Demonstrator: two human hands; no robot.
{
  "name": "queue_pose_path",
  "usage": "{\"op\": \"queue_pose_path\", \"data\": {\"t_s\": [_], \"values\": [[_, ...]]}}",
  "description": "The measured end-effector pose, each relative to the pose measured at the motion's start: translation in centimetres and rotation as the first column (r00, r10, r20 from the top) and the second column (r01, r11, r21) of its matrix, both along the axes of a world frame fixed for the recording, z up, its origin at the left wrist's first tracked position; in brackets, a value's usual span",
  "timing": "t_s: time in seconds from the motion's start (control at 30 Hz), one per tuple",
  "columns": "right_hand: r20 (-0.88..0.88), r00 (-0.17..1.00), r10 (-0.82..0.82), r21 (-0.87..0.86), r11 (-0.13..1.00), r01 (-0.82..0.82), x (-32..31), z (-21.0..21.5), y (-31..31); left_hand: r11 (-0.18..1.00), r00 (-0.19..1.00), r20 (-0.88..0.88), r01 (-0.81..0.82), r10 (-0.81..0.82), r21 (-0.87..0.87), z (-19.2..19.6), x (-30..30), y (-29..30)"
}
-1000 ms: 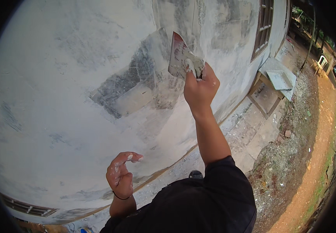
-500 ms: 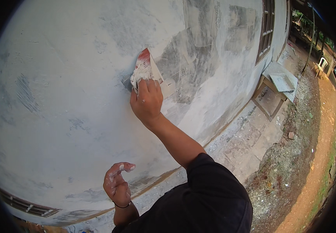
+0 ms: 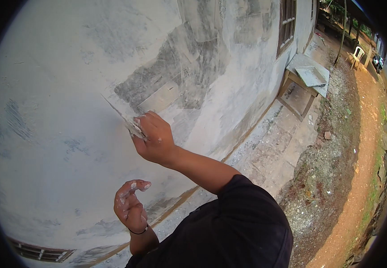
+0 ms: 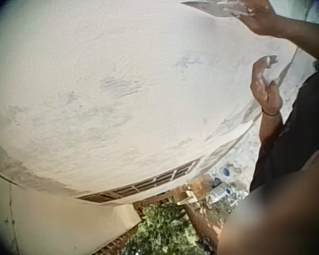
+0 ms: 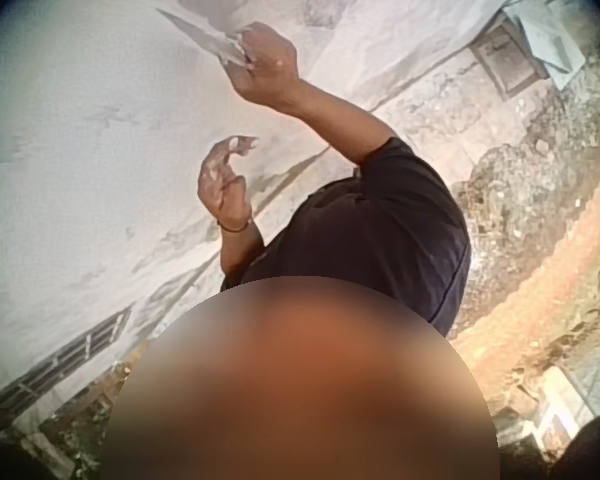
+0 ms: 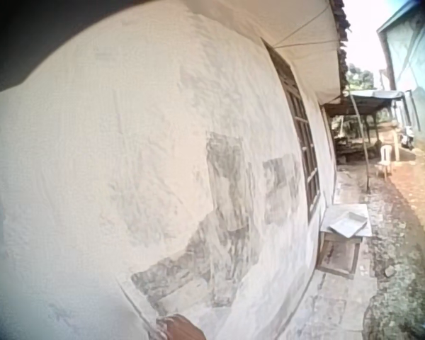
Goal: The person applies plaster to an exterior wall using a putty knife, smoothing the plaster onto the wall surface.
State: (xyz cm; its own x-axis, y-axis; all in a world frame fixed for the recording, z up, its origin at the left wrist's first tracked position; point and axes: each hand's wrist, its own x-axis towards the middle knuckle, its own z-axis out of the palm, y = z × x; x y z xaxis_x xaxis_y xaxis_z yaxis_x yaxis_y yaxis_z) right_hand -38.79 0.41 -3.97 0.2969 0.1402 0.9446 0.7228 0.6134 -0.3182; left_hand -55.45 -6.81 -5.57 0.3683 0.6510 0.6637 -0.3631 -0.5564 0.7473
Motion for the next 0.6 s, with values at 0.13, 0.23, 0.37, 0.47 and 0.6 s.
{"op": "queue_pose_path", "data": {"t_s": [0.13,0.23,0.37,0.47,0.6], "values": [[-0.568,0.73,0.38,-0.146,0.826,-0.544,6.1,-2.5,0.0,0.999,0.997,-0.064,0.041,-0.04,0.003,0.0,2.7,0.1],[-0.708,0.494,0.505,-0.02,0.685,-0.728,11.8,-3.1,0.7,0.998,0.997,-0.052,0.056,-0.058,-0.023,-0.2,4.6,0.6],[-0.631,0.574,0.522,-0.284,0.533,-0.797,17.1,-3.4,2.8,0.997,0.991,-0.122,0.055,-0.061,-0.053,-0.5,6.8,0.4],[-0.203,0.806,0.556,-0.544,0.621,-0.565,17.1,-1.9,3.6,0.997,0.989,-0.136,0.057,-0.064,-0.055,-0.5,7.8,0.6],[0.169,0.803,0.571,-0.575,0.719,-0.391,15.9,0.0,4.3,0.998,0.988,-0.149,0.028,-0.037,-0.058,-0.3,7.9,1.0]]}}
